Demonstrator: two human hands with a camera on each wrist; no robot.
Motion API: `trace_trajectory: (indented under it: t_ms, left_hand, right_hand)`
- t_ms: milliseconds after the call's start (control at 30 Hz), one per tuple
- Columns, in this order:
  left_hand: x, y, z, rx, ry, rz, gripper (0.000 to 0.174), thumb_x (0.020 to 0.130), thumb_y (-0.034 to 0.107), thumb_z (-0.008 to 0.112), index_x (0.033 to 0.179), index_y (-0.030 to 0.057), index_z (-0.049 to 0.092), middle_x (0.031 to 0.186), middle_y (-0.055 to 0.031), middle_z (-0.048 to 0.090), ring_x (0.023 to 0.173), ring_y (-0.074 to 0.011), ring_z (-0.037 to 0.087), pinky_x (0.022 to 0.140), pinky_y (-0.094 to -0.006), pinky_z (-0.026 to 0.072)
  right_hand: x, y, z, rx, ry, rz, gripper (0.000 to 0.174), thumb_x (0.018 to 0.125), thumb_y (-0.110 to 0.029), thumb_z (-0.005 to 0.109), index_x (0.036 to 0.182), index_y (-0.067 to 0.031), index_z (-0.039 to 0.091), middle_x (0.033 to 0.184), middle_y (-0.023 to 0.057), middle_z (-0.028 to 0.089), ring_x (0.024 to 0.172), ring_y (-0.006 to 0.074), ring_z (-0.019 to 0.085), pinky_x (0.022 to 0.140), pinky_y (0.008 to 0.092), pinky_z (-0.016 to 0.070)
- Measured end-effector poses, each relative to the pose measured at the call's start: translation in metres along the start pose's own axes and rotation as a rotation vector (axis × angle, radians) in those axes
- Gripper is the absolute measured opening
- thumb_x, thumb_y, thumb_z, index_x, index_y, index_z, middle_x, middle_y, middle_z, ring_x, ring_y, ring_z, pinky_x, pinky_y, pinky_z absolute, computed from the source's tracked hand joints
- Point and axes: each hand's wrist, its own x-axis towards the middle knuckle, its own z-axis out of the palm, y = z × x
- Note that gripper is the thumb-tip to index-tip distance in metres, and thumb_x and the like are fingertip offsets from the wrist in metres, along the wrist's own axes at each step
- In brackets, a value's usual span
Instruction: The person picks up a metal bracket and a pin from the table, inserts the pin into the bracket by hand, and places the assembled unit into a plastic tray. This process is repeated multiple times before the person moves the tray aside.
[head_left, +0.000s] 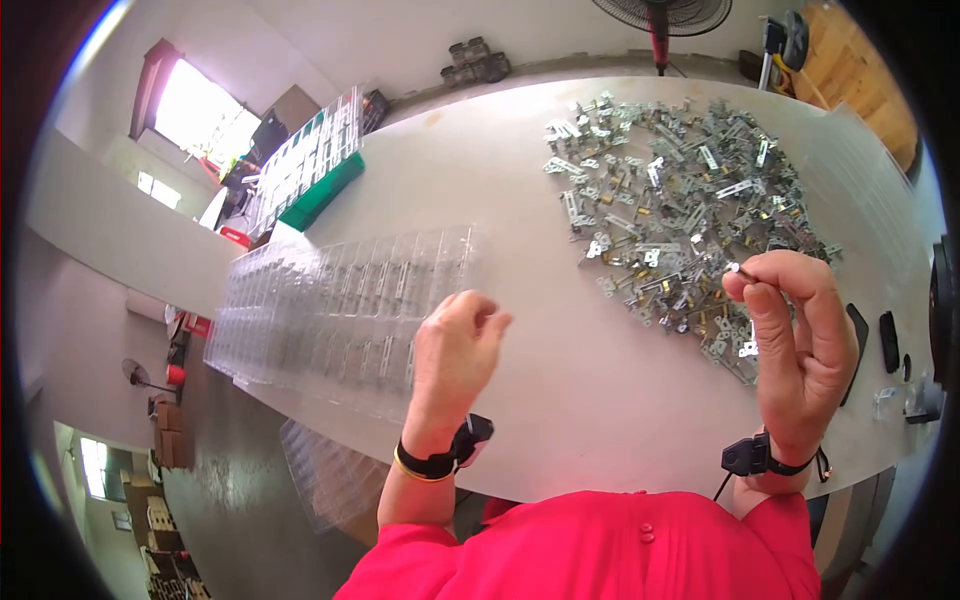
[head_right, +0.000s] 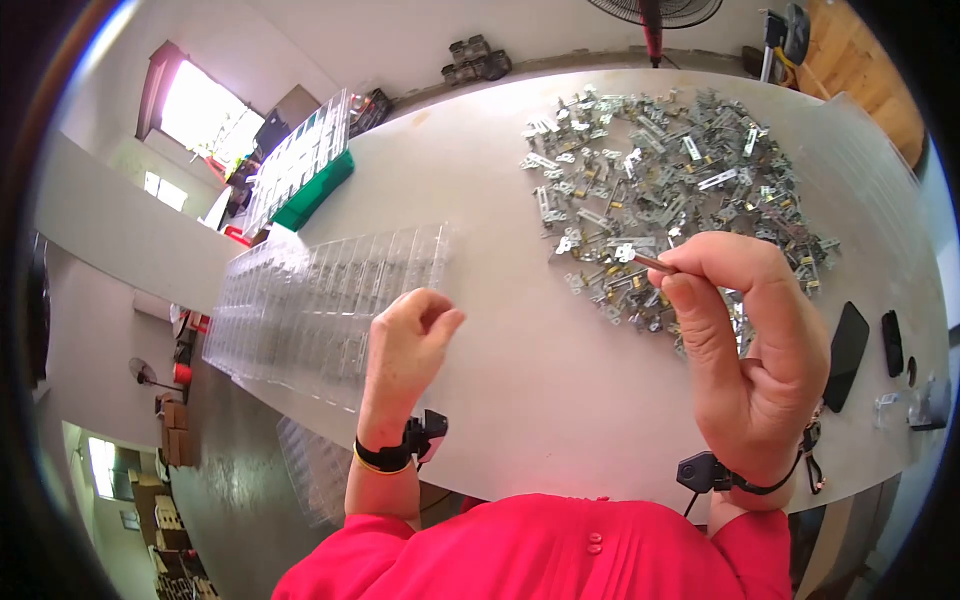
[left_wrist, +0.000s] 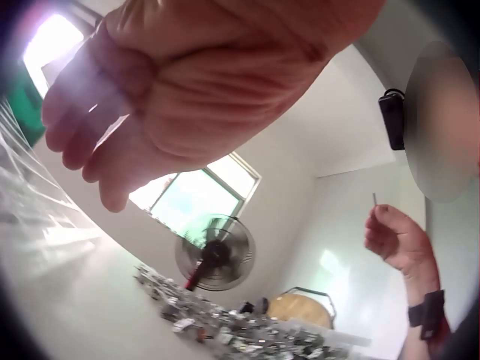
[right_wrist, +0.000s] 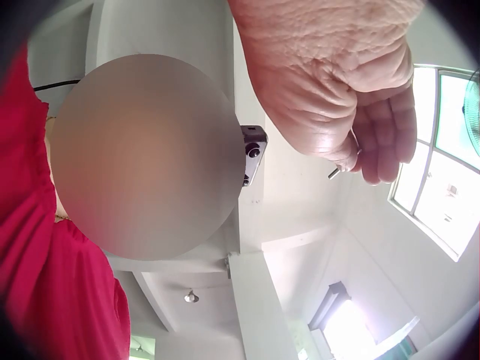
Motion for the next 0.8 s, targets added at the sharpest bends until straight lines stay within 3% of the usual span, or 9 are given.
trace_trajectory:
  t_ms: [133,200,267,333,400,467,600,700,800]
  left_hand:
    - [0.029,0.051,0.026,-0.25,-0.089,0.128,0.012,0.088,0.01,0.07,0.089,-0.0018,0.07,0.076,-0.0069,0.067,0.067,-0.0103,0.061,0.063,-0.0259,0.0483]
    - [0.048,0.071,0.038,-0.519,-0.16,0.099,0.014,0.089,0.01,0.069,0.088,-0.0035,0.067,0.078,-0.0051,0.065,0.067,-0.0111,0.061,0.062,-0.0279,0.0489]
    - [0.07,0.075,0.056,-0.665,-0.175,0.076,0.014,0.092,0.011,0.067,0.09,-0.0035,0.068,0.078,-0.0009,0.065,0.068,-0.0053,0.059,0.062,-0.0248,0.0484]
    - [0.093,0.069,0.078,-0.919,-0.069,-0.023,0.014,0.093,0.011,0.066,0.099,-0.0021,0.069,0.079,-0.0019,0.066,0.068,-0.0065,0.059,0.063,-0.0219,0.0482]
    - [0.115,0.045,0.106,-0.875,-0.001,-0.005,0.015,0.093,0.01,0.065,0.1,-0.0026,0.068,0.08,-0.0027,0.066,0.069,-0.0064,0.059,0.063,-0.022,0.0484]
    - [0.135,0.009,0.137,-0.599,0.159,-0.064,0.017,0.091,0.012,0.067,0.097,-0.0032,0.068,0.08,-0.0032,0.067,0.072,-0.0074,0.06,0.064,-0.0234,0.0492]
    - [0.153,-0.026,0.169,-0.55,0.135,-0.199,0.02,0.089,0.017,0.069,0.093,-0.0029,0.067,0.08,-0.0052,0.067,0.073,-0.0109,0.062,0.066,-0.0274,0.051]
    - [0.159,-0.031,0.182,-0.345,0.038,-0.243,0.032,0.085,0.031,0.071,0.088,-0.0009,0.065,0.085,-0.0153,0.07,0.083,-0.0273,0.068,0.078,-0.0388,0.0525]
    - [0.163,-0.026,0.188,-0.171,-0.056,-0.239,0.037,0.084,0.035,0.07,0.088,-0.0014,0.065,0.089,-0.0195,0.07,0.089,-0.034,0.068,0.081,-0.0428,0.0519]
  right_hand:
    - [0.0,-0.001,-0.003,0.003,0.027,0.005,0.007,0.094,0.003,0.064,0.1,0.0033,0.064,0.093,0.0096,0.067,0.08,0.0136,0.065,0.072,0.0233,0.0495]
    - [0.002,0.0,-0.005,-0.02,0.036,-0.023,0.007,0.094,0.003,0.064,0.1,0.0029,0.064,0.092,0.0096,0.067,0.079,0.0132,0.064,0.071,0.0234,0.0495]
    - [0.004,0.0,-0.007,-0.021,0.004,-0.037,0.007,0.094,0.003,0.064,0.1,0.0026,0.064,0.091,0.0093,0.067,0.079,0.0127,0.064,0.071,0.0235,0.0497]
    - [0.005,0.0,-0.008,-0.04,0.041,-0.046,0.006,0.093,0.003,0.065,0.099,0.0018,0.064,0.089,0.0086,0.067,0.076,0.0137,0.064,0.068,0.0246,0.0492]
    - [0.007,0.003,-0.01,-0.072,-0.006,-0.068,0.007,0.091,0.002,0.067,0.098,0.0011,0.065,0.087,0.0086,0.067,0.072,0.0165,0.063,0.065,0.0265,0.0485]
    - [0.008,0.007,-0.01,-0.098,0.02,-0.105,0.007,0.09,0.002,0.068,0.096,0.0006,0.066,0.087,0.0089,0.067,0.068,0.0196,0.063,0.062,0.0284,0.0479]
    - [0.01,0.01,-0.005,-0.103,-0.035,-0.103,0.006,0.09,0.001,0.068,0.096,0.0003,0.065,0.087,0.0088,0.067,0.067,0.0205,0.063,0.061,0.0288,0.0482]
    - [0.012,0.012,0.0,-0.116,-0.075,-0.102,0.007,0.09,0.001,0.068,0.096,0.0002,0.065,0.087,0.0089,0.068,0.067,0.0209,0.063,0.061,0.029,0.0484]
    - [0.012,0.013,0.003,-0.142,-0.106,-0.072,0.007,0.089,0.001,0.068,0.096,0.0001,0.066,0.087,0.0092,0.068,0.068,0.0214,0.063,0.061,0.0291,0.0486]
